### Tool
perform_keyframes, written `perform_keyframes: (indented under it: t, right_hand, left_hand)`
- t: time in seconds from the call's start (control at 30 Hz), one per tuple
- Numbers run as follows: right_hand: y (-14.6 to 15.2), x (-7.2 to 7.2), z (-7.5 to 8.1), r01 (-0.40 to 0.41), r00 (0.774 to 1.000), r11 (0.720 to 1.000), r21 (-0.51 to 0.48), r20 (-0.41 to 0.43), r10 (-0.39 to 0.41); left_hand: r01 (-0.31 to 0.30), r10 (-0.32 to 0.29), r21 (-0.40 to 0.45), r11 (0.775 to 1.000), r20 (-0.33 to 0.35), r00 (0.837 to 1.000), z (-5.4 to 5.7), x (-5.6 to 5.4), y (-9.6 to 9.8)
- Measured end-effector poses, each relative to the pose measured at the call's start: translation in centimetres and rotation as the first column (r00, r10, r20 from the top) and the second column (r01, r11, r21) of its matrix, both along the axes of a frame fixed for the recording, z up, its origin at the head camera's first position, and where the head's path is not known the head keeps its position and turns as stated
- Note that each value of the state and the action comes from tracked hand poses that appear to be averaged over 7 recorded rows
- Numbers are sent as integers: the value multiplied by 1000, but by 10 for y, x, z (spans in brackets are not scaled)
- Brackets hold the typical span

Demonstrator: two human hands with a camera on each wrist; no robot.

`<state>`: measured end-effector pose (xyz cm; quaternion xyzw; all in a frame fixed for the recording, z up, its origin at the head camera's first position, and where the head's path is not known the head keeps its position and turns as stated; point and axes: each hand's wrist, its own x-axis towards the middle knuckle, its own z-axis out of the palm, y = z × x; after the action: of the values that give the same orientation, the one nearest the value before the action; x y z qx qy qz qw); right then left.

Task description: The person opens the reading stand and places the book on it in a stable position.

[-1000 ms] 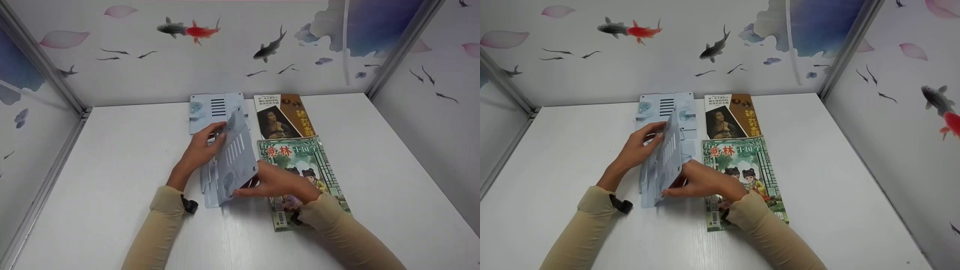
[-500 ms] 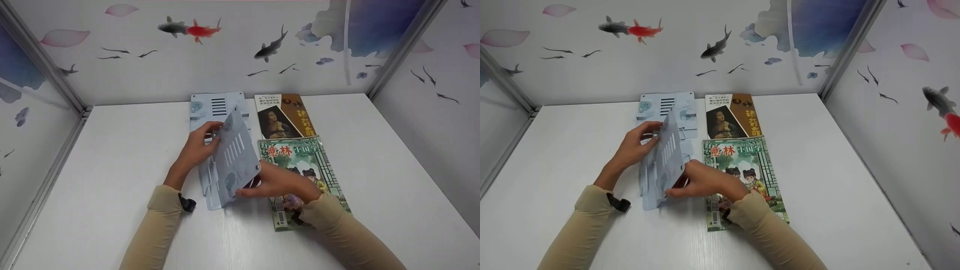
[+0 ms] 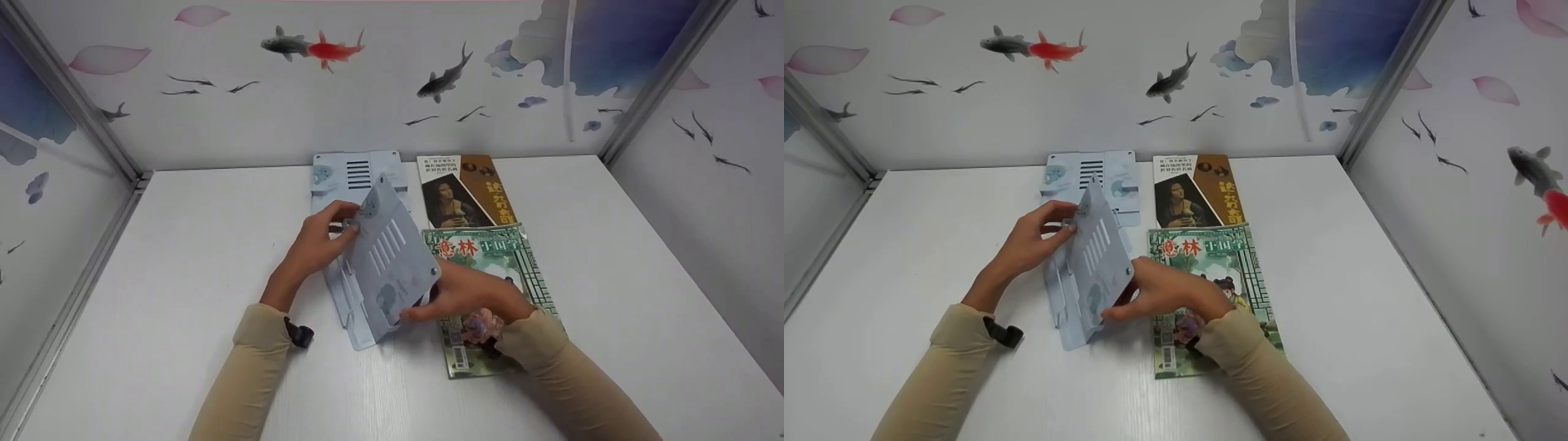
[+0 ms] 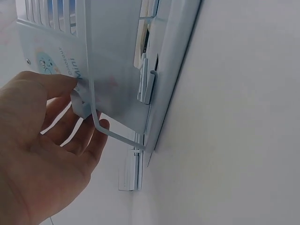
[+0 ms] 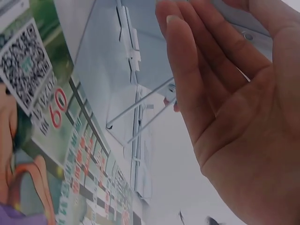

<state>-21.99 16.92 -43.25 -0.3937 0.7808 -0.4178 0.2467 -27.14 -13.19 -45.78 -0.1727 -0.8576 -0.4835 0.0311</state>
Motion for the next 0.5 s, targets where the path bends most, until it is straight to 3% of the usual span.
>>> perform_keyframes:
  t: [0.17,0.5]
  right_hand:
    - [12,-6,4,27,1000,999,44,-2,-27]
    - [32,-25,9,113,992,991,78,40,-116]
  left_hand:
    - [-4,5,-2,1000,7,1000,0,2,-7]
    - [-83,84,-39,996,22,996,0,7,-27]
